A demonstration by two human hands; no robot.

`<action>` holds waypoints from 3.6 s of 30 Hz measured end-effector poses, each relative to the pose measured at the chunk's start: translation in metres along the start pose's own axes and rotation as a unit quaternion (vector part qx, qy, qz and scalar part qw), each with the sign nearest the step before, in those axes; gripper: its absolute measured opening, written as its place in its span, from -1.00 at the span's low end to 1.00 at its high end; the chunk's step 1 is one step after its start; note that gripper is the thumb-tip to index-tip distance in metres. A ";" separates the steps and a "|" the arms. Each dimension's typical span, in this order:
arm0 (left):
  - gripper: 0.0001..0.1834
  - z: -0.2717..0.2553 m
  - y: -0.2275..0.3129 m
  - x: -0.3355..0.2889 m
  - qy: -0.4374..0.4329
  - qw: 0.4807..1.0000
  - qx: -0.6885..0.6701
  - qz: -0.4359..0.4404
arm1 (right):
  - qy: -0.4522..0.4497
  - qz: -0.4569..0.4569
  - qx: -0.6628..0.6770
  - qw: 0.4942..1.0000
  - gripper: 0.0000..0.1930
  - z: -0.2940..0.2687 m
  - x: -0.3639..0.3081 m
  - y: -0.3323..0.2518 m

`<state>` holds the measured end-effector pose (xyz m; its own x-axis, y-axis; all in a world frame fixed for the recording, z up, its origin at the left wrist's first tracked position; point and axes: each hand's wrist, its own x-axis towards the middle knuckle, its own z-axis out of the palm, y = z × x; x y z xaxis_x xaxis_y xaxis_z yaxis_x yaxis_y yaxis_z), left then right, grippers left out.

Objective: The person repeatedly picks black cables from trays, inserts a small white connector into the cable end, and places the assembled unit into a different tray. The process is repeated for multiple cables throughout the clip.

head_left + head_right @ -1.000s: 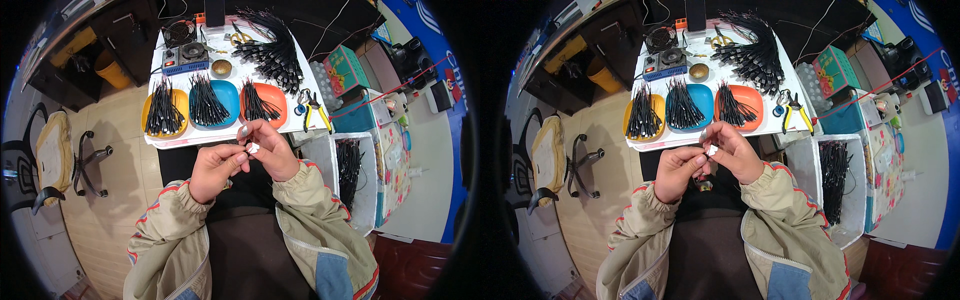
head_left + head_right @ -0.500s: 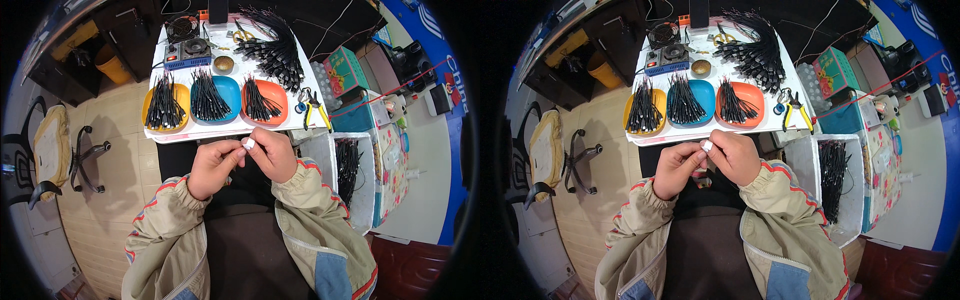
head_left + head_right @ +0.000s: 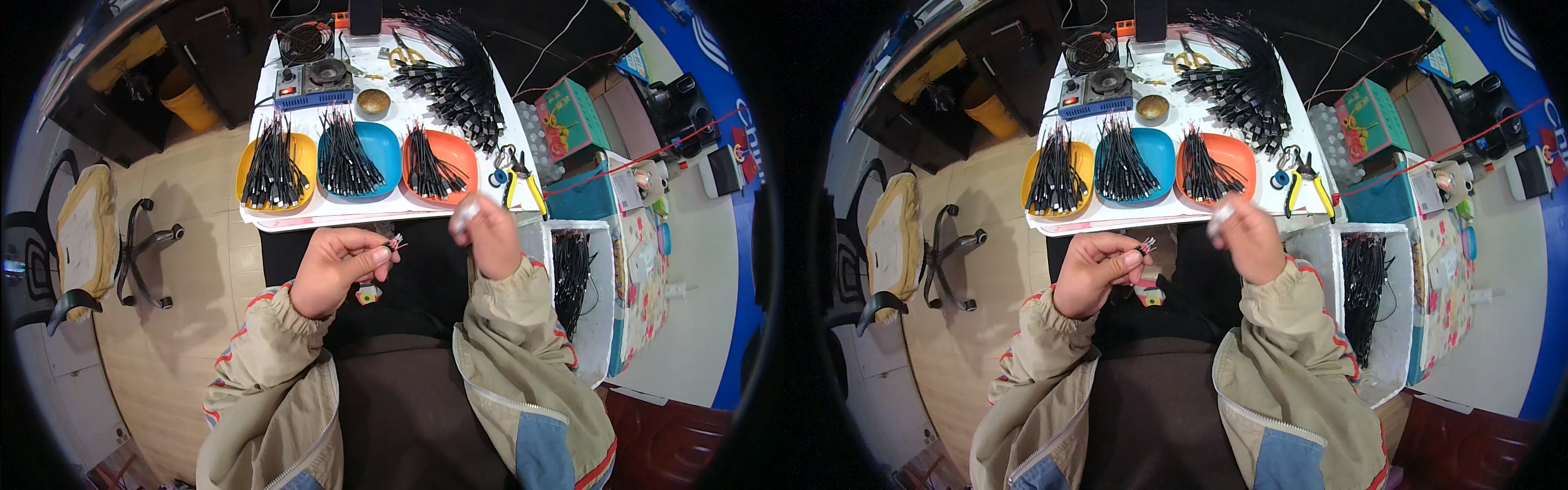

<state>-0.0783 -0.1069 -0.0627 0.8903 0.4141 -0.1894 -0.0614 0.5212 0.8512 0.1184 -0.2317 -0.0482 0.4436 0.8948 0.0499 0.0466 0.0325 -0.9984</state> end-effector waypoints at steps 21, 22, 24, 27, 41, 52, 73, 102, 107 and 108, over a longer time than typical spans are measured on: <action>-0.89 0.023 0.002 -0.006 0.009 0.838 0.449 0.311 | -0.127 -0.064 -0.149 0.979 -0.90 0.018 -0.021 -0.011; -0.88 0.024 0.000 -0.006 0.039 0.736 0.545 0.400 | -0.130 0.035 -0.059 0.989 -0.87 0.018 -0.021 -0.008; -0.85 0.024 0.000 -0.004 0.037 0.757 0.526 0.386 | -0.138 0.151 0.048 0.978 -0.83 0.018 -0.021 -0.006; -0.86 0.021 0.001 -0.003 0.032 0.839 0.446 0.310 | -0.094 -0.057 -0.162 0.981 -0.84 0.017 -0.020 -0.007; -0.72 0.026 -0.009 -0.008 0.036 0.643 0.628 0.437 | -0.163 0.111 -0.078 0.977 -0.89 0.013 -0.021 0.002; -0.86 0.014 -0.003 -0.010 -0.022 0.954 0.266 0.140 | -0.100 -0.331 -0.368 0.863 -0.75 0.011 -0.019 -0.015; -0.87 0.005 -0.004 -0.012 -0.094 0.995 0.029 0.032 | -0.178 -0.311 -0.303 0.883 -0.77 0.015 -0.014 -0.027; -0.89 -0.001 -0.003 -0.002 -0.109 0.847 0.410 0.321 | -0.230 0.201 0.218 0.927 -0.91 0.016 -0.022 0.005; -0.89 -0.003 -0.009 -0.005 -0.076 0.906 0.325 0.262 | -0.178 0.129 0.119 0.968 -0.89 0.015 -0.026 0.006; -0.89 -0.003 -0.011 -0.008 -0.068 0.939 0.262 0.214 | -0.146 0.045 0.049 0.987 -0.86 0.015 -0.029 0.003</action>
<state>-0.0860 -0.1135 -0.0721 0.8860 0.3846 0.2591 -0.2284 -0.1244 0.9656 0.0918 -0.2512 -0.0528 0.1653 0.9856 -0.0346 -0.0741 -0.0226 -0.9970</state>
